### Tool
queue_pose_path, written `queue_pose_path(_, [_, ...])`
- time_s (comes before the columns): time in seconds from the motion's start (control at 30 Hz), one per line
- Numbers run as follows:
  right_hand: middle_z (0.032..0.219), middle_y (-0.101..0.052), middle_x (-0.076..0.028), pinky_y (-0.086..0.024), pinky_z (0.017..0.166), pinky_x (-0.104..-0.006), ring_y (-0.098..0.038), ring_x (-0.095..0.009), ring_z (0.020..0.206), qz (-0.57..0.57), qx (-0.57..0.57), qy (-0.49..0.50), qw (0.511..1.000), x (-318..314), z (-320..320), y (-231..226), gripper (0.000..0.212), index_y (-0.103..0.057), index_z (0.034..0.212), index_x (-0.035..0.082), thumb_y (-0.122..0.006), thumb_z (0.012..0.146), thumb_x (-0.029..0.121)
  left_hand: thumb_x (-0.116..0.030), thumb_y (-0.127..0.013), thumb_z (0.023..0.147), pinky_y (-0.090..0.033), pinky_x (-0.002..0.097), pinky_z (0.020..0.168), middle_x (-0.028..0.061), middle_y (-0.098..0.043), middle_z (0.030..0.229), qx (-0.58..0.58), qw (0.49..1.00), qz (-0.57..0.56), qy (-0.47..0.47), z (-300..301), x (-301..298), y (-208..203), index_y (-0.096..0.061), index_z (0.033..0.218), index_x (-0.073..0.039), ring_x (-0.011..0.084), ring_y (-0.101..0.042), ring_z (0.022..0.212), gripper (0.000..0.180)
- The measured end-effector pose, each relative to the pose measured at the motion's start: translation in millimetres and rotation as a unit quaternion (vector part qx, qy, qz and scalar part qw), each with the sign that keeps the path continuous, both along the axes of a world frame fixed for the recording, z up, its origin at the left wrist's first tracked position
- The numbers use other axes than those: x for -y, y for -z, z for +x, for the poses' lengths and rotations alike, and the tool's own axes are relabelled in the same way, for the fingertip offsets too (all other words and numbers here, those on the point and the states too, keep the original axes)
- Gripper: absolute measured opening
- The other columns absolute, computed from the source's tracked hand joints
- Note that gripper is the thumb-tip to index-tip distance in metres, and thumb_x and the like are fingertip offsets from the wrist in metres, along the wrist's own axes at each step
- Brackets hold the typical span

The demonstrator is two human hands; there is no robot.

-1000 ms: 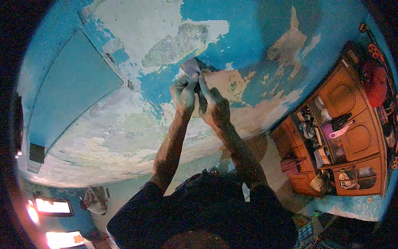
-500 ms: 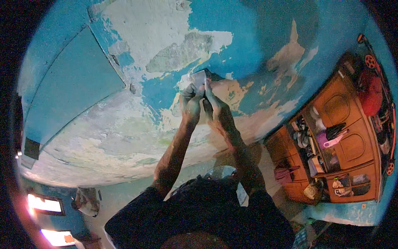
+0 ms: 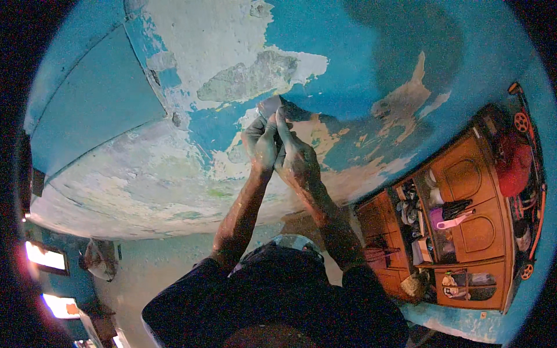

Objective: The person uses a scraping tool to remove peeling paint from a blue wall, clearing sections of the surface.

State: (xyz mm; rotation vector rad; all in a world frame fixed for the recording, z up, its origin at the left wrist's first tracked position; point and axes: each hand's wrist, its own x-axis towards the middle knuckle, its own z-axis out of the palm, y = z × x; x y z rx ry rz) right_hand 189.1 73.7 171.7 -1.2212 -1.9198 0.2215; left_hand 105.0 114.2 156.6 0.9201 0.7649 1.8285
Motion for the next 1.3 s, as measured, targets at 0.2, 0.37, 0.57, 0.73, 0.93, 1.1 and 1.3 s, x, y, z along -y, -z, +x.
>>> queue_pose_path(0.2, [0.084, -0.059, -0.023, -0.047, 0.061, -0.0418, -0.059, -0.040, 0.074, -0.006, -0.024, -0.025, 0.999, -4, -11, -15, 0.079, -0.020, 0.143, 0.013, -0.061, 0.075, 0.009, -0.008, -0.059, 0.086, -0.045, 0.0241, 0.045, 0.0045, -0.059, 0.062, -0.147, 0.983, 0.004, -0.112, -20, -12, -7, -0.058, 0.066, 0.003, 0.0100, -0.055, 0.051, 0.023])
queue_pose_path(0.37, [0.085, -0.059, -0.022, -0.047, 0.059, -0.0405, -0.060, -0.038, 0.073, 0.023, -0.024, -0.035, 0.999, 1, 1, 9, 0.078, -0.020, 0.143, 0.011, -0.060, 0.077, 0.010, -0.004, -0.052, 0.089, -0.051, 0.0254, 0.058, 0.0093, -0.065, 0.078, -0.041, 0.999, -0.017, 0.017, -5, 6, 3, -0.063, 0.088, 0.005, 0.0141, -0.061, 0.064, 0.014])
queue_pose_path(0.57, [0.084, -0.058, -0.021, -0.047, 0.058, -0.0399, -0.060, -0.036, 0.073, 0.032, -0.043, -0.038, 0.998, -5, -3, 6, 0.078, -0.020, 0.143, 0.011, -0.060, 0.076, 0.010, -0.006, -0.052, 0.090, -0.049, 0.0245, 0.056, 0.0087, -0.064, 0.076, -0.006, 1.000, -0.001, 0.016, -6, 3, -11, -0.062, 0.083, 0.004, 0.0108, -0.058, 0.062, 0.015])
queue_pose_path(0.73, [0.082, -0.058, -0.020, -0.047, 0.058, -0.0394, -0.060, -0.035, 0.071, 0.010, -0.021, -0.040, 0.999, -3, -3, -6, 0.079, -0.020, 0.143, 0.008, -0.060, 0.075, 0.008, -0.007, -0.052, 0.090, -0.047, 0.0239, 0.055, 0.0073, -0.064, 0.074, -0.047, 0.999, -0.026, -0.007, -6, 12, -21, -0.062, 0.083, 0.004, 0.0090, -0.056, 0.060, 0.017])
queue_pose_path(0.93, [0.082, -0.058, -0.019, -0.047, 0.055, -0.0381, -0.060, -0.034, 0.068, 0.051, -0.003, -0.031, 0.998, -6, 1, 3, 0.079, -0.022, 0.142, 0.007, -0.060, 0.074, 0.009, -0.007, -0.052, 0.090, -0.052, 0.0268, 0.057, 0.0094, -0.064, 0.074, 0.005, 0.999, -0.025, 0.026, -7, 6, -15, -0.061, 0.079, 0.004, 0.0123, -0.060, 0.062, 0.018])
queue_pose_path(1.1, [0.082, -0.059, -0.020, -0.047, 0.053, -0.0394, -0.060, -0.035, 0.066, 0.023, 0.015, -0.024, 0.999, -5, 1, 5, 0.075, -0.024, 0.142, 0.007, -0.058, 0.075, 0.009, -0.006, -0.053, 0.090, -0.052, 0.0267, 0.056, 0.0111, -0.064, 0.073, 0.006, 1.000, -0.024, -0.006, -3, 9, -14, -0.060, 0.076, 0.004, 0.0135, -0.060, 0.061, 0.018])
queue_pose_path(1.3, [0.077, -0.058, -0.019, -0.045, 0.051, -0.0399, -0.059, -0.034, 0.063, 0.043, -0.009, -0.036, 0.998, -6, 0, 2, 0.073, -0.024, 0.142, 0.007, -0.057, 0.076, 0.008, -0.008, -0.053, 0.090, -0.049, 0.0247, 0.052, 0.0109, -0.064, 0.072, 0.024, 0.999, -0.020, 0.010, -3, 8, -16, -0.061, 0.077, 0.002, 0.0129, -0.061, 0.059, 0.018])
